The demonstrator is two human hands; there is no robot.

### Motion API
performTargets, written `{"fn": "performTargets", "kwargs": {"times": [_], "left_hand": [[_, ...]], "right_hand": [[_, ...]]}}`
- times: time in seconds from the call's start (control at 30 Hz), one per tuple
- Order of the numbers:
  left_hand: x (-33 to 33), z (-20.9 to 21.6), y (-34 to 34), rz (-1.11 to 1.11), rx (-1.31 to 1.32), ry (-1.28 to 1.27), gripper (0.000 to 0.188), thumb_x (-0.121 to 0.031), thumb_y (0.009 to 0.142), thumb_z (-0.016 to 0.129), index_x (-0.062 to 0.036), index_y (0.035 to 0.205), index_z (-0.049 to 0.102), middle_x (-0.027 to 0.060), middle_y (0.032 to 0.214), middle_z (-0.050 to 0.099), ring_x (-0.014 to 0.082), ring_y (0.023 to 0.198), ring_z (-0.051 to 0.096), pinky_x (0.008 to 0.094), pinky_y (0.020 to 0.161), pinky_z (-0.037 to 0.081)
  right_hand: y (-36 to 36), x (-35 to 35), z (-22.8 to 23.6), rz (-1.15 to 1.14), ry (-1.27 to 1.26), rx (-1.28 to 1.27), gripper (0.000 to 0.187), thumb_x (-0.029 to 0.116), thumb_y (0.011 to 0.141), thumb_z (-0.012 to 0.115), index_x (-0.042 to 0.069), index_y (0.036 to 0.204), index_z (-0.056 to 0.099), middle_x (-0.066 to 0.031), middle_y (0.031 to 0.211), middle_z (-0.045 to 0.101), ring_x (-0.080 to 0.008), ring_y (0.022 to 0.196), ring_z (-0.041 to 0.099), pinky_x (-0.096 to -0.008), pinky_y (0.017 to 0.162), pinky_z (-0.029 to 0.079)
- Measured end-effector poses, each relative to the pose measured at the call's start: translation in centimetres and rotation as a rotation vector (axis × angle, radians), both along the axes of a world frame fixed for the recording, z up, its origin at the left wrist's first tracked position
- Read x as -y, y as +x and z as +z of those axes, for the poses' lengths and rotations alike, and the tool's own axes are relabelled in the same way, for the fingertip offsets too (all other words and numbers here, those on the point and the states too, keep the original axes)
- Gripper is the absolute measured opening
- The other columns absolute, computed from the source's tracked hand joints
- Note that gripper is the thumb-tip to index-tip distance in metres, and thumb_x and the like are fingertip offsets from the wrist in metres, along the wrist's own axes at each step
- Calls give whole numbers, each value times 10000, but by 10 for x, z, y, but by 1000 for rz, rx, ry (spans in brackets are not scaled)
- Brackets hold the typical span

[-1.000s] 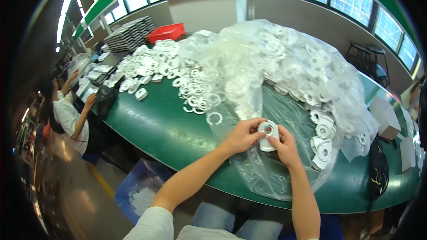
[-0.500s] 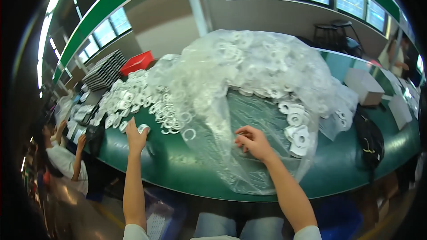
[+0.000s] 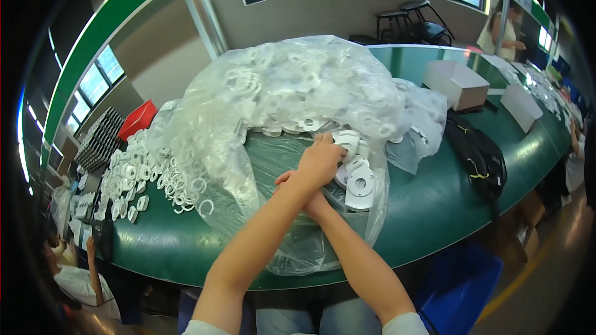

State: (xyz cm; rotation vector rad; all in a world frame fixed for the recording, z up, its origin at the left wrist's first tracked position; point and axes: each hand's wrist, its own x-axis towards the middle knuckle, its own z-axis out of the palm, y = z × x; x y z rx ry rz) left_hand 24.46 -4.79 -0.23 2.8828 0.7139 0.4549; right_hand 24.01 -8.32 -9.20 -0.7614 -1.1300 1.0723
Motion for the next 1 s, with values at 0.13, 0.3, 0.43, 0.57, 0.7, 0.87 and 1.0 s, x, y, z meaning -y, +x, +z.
{"fn": "performTargets", "kwargs": {"times": [0.13,0.3,0.43,0.57,0.7,0.87,1.0], "left_hand": [[5,9,-8,18,-3,112,185,-128,715,670,-106,899,681,116,947,549,299,961,550,397,769,483],[-10,42,-64,208,374,10,218,-236,756,695,-20,773,668,135,731,560,293,715,580,371,618,448],[3,51,-62,287,231,-232,312,-265,747,720,17,645,633,150,641,555,293,570,555,378,557,426],[42,52,-36,124,411,223,176,-189,758,699,-24,799,654,127,799,605,309,724,592,384,637,455],[72,29,46,-500,187,-166,137,-159,778,660,-43,851,651,135,989,583,320,869,582,390,753,471],[60,-16,131,-257,-53,-138,136,-102,765,593,-39,876,641,158,1149,521,337,991,559,402,814,477],[48,-39,156,-92,237,-72,231,-30,740,521,-56,954,603,173,1125,535,343,971,567,423,784,480]], "right_hand": [[2,-19,-29,-119,74,267,317,25,833,554,35,1145,504,-78,1038,584,-151,970,543,-282,852,434],[-9,13,39,-146,-200,-101,642,166,840,623,36,1368,280,-134,1247,477,-191,1089,532,-302,867,452],[-4,-13,4,-481,105,23,747,226,821,654,47,1394,209,-164,1357,363,-187,1090,526,-308,765,500],[1,-15,6,-91,-142,-106,551,201,852,597,31,1291,310,-151,1139,534,-208,935,579,-332,737,489],[-4,12,48,-141,-408,-314,330,91,877,499,-14,1174,401,-165,887,631,-222,641,638,-298,483,506],[-9,7,38,-63,-334,-289,368,72,871,488,-9,1204,355,-169,883,623,-220,633,629,-304,491,508],[-9,10,42,-61,-329,-270,344,72,859,489,-15,1177,391,-154,875,621,-205,628,623,-299,491,504]]}}
